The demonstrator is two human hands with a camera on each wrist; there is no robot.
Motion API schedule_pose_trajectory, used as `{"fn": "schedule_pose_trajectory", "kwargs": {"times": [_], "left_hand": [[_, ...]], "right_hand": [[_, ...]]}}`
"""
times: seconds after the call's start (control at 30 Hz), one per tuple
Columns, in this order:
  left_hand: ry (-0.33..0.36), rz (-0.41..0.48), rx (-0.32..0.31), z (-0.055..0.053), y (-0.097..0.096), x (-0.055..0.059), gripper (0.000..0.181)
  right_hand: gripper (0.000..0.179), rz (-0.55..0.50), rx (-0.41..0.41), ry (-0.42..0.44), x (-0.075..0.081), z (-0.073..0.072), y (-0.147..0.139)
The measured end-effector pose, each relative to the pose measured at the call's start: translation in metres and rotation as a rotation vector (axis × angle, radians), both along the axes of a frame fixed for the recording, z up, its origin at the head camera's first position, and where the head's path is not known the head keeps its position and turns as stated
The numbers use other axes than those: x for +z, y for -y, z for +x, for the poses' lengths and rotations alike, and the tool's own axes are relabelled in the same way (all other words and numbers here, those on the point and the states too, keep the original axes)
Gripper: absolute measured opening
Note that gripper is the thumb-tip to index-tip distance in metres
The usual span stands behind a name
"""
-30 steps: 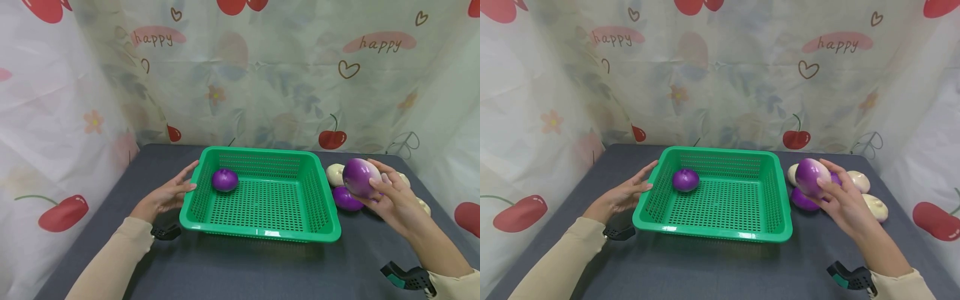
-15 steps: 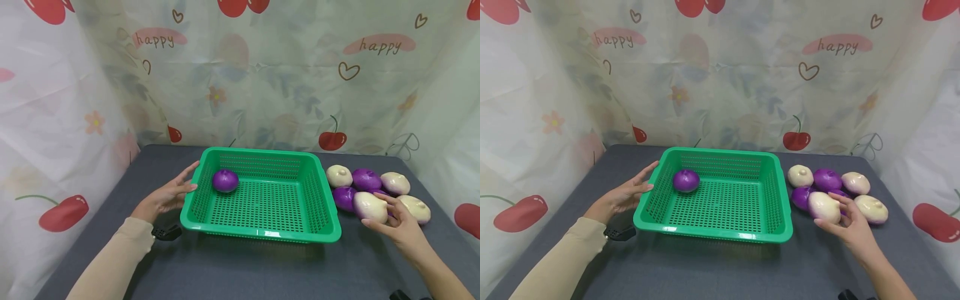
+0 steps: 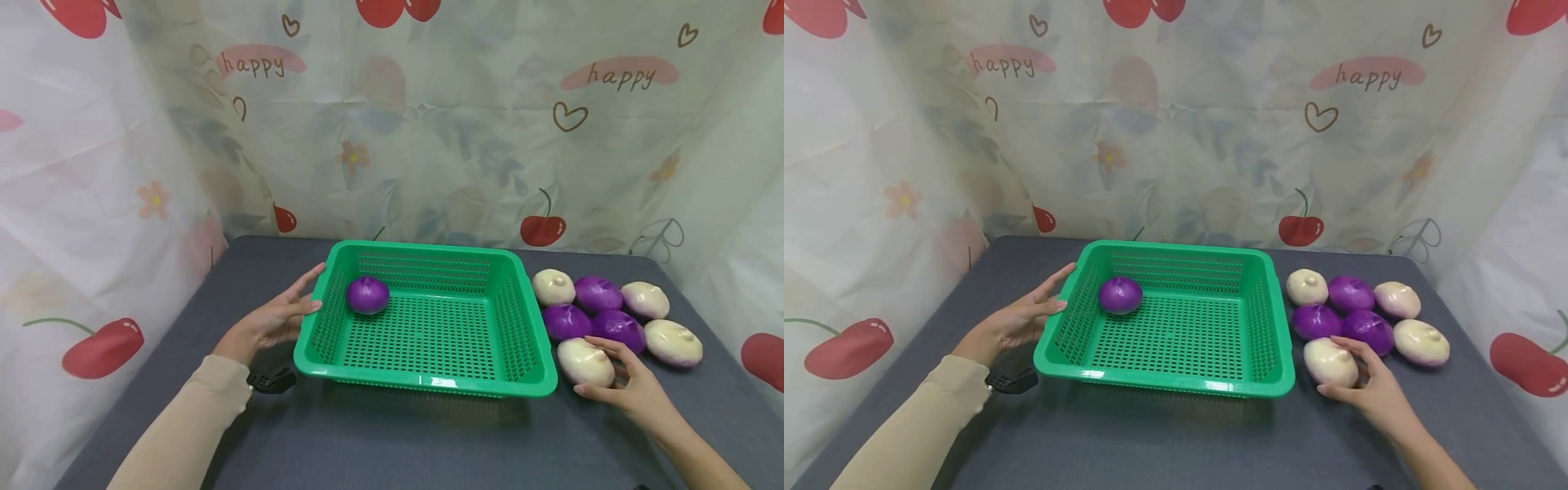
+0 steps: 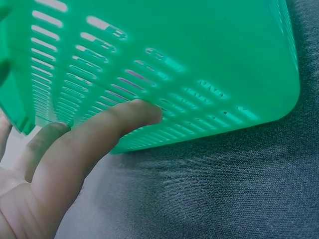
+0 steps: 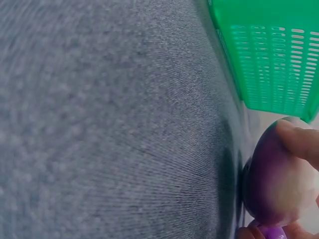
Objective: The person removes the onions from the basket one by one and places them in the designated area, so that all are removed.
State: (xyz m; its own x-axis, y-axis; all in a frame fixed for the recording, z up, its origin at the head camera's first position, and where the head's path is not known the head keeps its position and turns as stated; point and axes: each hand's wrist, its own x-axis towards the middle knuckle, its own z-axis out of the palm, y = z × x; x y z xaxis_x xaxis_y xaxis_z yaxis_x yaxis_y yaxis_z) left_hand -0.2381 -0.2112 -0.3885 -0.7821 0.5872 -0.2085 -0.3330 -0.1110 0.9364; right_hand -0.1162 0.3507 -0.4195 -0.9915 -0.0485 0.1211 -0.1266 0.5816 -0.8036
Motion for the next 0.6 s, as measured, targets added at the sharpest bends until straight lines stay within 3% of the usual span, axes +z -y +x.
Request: {"fn": "schedule_pose_trajectory", "kwargs": {"times": [0.6], "left_hand": [[0.004,0.006,0.000,0.0006,-0.0002,0.0013,0.076]], "right_hand": [[0.077,0.020,0.033,0.008,-0.0070,-0.0007,-0.0016]]}}
